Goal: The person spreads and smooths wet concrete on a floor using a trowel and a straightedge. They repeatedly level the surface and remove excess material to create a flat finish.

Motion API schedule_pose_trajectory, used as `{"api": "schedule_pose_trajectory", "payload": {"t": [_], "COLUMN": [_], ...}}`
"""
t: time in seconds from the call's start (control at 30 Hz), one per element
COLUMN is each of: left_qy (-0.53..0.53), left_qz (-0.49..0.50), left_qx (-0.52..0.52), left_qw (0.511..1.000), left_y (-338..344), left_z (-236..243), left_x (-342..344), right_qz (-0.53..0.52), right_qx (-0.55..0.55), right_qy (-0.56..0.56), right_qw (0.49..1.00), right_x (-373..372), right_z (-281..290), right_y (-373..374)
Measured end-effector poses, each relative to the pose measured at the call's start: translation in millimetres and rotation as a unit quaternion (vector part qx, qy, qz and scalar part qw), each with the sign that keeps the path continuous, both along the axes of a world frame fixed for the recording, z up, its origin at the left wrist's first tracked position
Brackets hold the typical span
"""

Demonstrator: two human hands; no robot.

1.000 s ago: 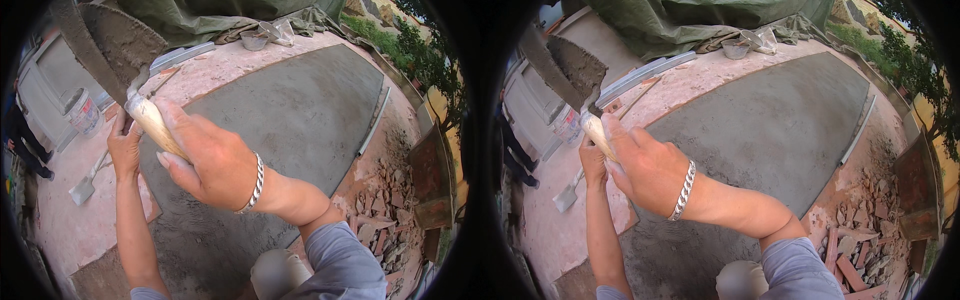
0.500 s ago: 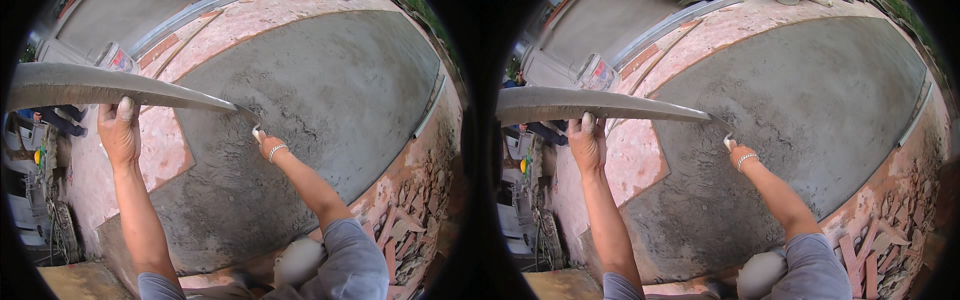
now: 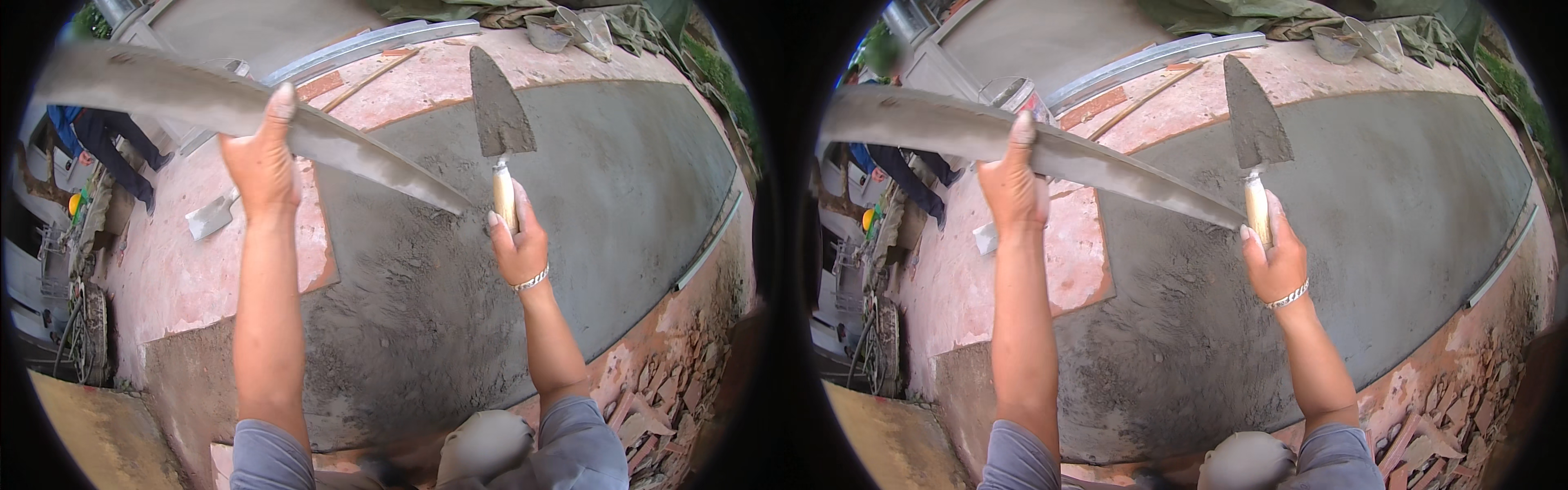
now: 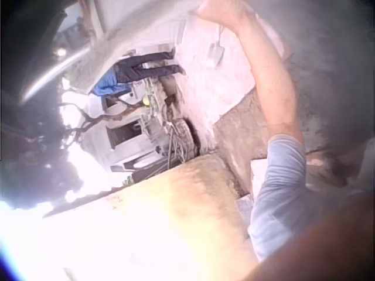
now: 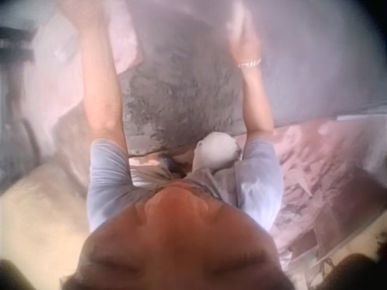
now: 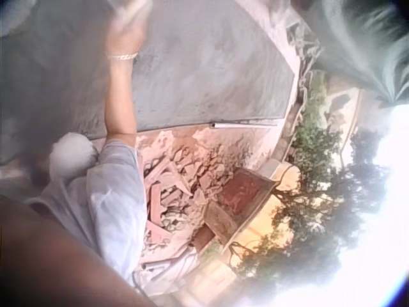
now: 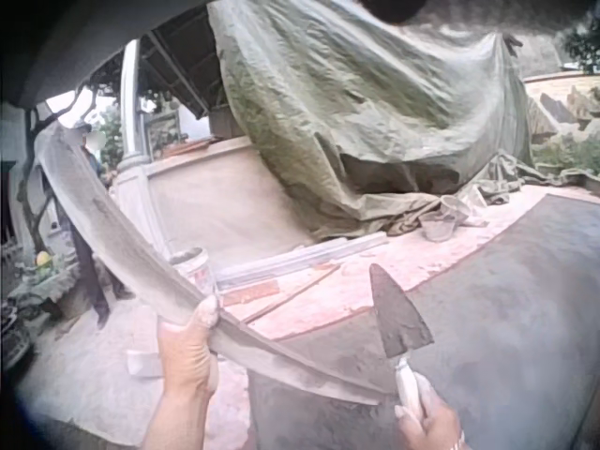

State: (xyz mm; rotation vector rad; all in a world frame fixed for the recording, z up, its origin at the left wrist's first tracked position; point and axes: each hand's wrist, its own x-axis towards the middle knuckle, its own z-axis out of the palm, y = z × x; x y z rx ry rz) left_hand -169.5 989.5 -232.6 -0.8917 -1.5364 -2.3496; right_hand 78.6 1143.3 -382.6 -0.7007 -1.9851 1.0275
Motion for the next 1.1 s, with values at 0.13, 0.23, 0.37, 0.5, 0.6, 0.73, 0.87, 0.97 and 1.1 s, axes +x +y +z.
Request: {"api": "schedule_pose_trajectory", "payload": {"t": [0.13,0.23,0.37,0.5,0.6,0.73,0.87,0.97,1.1], "left_qy": [0.026,-0.062,-0.08,-0.105,-0.107,0.001,-0.032,-0.053,-0.019], "left_qz": [-0.076,-0.234,-0.335,-0.323,-0.316,-0.186,-0.158,-0.125,-0.057], "left_qx": [0.016,0.154,0.088,0.051,0.069,0.003,0.021,0.026,-0.182], "left_qw": [0.997,0.958,0.935,0.939,0.94,0.983,0.987,0.99,0.981], "left_y": [13,15,16,22,15,-3,-37,-51,-43], "left_z": [-24,-18,0,18,19,4,-15,-30,-62], "left_x": [6,8,26,43,48,36,16,3,12], "right_qz": [0.072,0.119,0.178,0.155,0.136,0.111,0.111,0.082,0.068], "right_qx": [0.043,0.118,0.239,0.29,0.282,0.259,0.125,0.006,-0.034], "right_qy": [0.067,0.116,0.174,0.209,0.184,0.065,-0.251,-0.478,-0.495], "right_qw": [0.994,0.979,0.939,0.921,0.932,0.957,0.953,0.874,0.865], "right_x": [-4,-12,-21,-31,-38,-35,-10,-6,12], "right_z": [70,123,196,243,236,139,-19,-113,-141], "right_y": [-22,-41,-74,-102,-108,-103,-73,-18,34]}}
